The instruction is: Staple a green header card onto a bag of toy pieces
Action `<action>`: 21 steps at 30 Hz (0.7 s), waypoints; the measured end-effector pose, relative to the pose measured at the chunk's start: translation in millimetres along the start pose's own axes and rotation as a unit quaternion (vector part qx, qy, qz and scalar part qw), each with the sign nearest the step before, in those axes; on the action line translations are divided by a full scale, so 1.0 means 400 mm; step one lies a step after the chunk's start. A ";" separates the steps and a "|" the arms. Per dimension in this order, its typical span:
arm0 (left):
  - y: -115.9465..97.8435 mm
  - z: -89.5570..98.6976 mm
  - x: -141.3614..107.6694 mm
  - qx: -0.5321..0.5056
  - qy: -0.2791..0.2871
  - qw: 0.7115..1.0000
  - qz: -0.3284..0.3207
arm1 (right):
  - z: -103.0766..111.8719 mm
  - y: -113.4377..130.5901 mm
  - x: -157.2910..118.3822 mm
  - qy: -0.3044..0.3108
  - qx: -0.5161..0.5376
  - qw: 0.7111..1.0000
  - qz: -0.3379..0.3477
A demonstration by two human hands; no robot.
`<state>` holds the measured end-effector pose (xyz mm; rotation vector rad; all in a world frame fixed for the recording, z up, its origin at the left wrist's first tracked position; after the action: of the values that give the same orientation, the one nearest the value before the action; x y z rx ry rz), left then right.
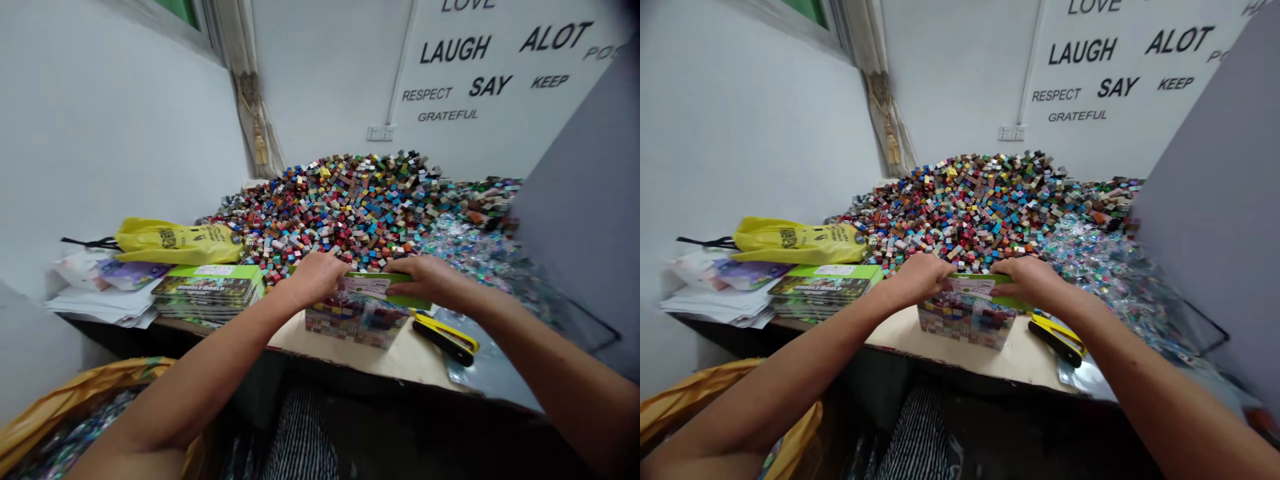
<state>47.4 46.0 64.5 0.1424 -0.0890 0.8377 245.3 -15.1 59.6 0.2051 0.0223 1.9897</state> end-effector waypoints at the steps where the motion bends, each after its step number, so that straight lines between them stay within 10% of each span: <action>1: 0.003 -0.002 0.002 0.000 -0.002 1.000 -0.001 | 0.008 -0.017 -0.018 0.005 0.020 1.000 -0.009; 21: -0.005 0.020 0.014 0.002 0.024 0.999 -0.022 | 0.004 -0.049 -0.093 -0.032 0.117 0.991 -0.058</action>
<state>52.4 47.6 72.9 0.1275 -0.0389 0.7974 278.1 -41.0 54.0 0.4099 0.2224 1.8607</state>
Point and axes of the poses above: each hand's wrist, its own x-axis towards the middle knuckle, its own z-axis out of the back of the hand, y = z × x, the point moved 2 cm from there along x, towards the middle knuckle, and after that the axes turned 10 degrees about z, right-handed, at the moved point
